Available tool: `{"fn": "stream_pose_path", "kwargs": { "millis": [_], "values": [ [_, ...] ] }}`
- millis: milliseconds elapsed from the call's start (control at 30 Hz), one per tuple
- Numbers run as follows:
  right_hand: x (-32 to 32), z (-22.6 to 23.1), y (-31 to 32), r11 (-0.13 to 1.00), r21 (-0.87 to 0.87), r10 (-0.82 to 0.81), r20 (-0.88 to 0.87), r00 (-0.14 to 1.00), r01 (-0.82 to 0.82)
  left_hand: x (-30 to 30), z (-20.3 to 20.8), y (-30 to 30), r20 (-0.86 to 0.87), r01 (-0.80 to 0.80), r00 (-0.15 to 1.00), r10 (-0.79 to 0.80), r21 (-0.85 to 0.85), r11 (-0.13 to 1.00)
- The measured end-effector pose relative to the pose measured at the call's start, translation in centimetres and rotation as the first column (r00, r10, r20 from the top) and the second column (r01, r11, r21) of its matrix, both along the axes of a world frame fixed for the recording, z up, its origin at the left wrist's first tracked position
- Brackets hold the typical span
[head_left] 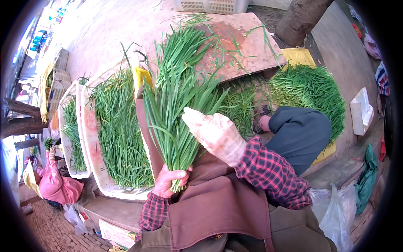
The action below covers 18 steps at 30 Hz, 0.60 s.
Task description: The person trims the root ends of green chives using a handheld tool and places the processed bunches into a plastic crate.
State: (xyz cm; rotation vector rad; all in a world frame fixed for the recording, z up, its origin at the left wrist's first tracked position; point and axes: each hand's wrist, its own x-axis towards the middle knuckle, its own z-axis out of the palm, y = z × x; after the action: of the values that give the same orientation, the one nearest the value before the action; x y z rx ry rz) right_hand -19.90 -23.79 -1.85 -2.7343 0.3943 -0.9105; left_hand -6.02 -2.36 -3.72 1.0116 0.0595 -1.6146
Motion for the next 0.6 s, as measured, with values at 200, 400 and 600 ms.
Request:
{"fn": "stream_pose_path", "kwargs": {
  "millis": [200, 400, 600],
  "values": [
    [-1.8, -3.1, 1.3, 0.984, 0.178, -0.024, 0.067, 0.997, 0.012, -0.2, -0.7, 0.4, -0.074, -0.072, 0.995, 0.066, -0.077, 0.994],
    [-2.0, -3.3, 1.2, 0.988, 0.136, -0.073, 0.032, 0.997, 0.068, -0.3, -1.0, 0.5, -0.104, -0.053, 0.994, 0.044, -0.092, 0.994],
    [0.1, -1.7, 0.1, 0.939, 0.313, -0.137, -0.047, 0.989, 0.145, -0.5, -0.8, 0.3, -0.041, -0.001, 0.999, -0.002, -0.072, 0.997]
  ]
}}
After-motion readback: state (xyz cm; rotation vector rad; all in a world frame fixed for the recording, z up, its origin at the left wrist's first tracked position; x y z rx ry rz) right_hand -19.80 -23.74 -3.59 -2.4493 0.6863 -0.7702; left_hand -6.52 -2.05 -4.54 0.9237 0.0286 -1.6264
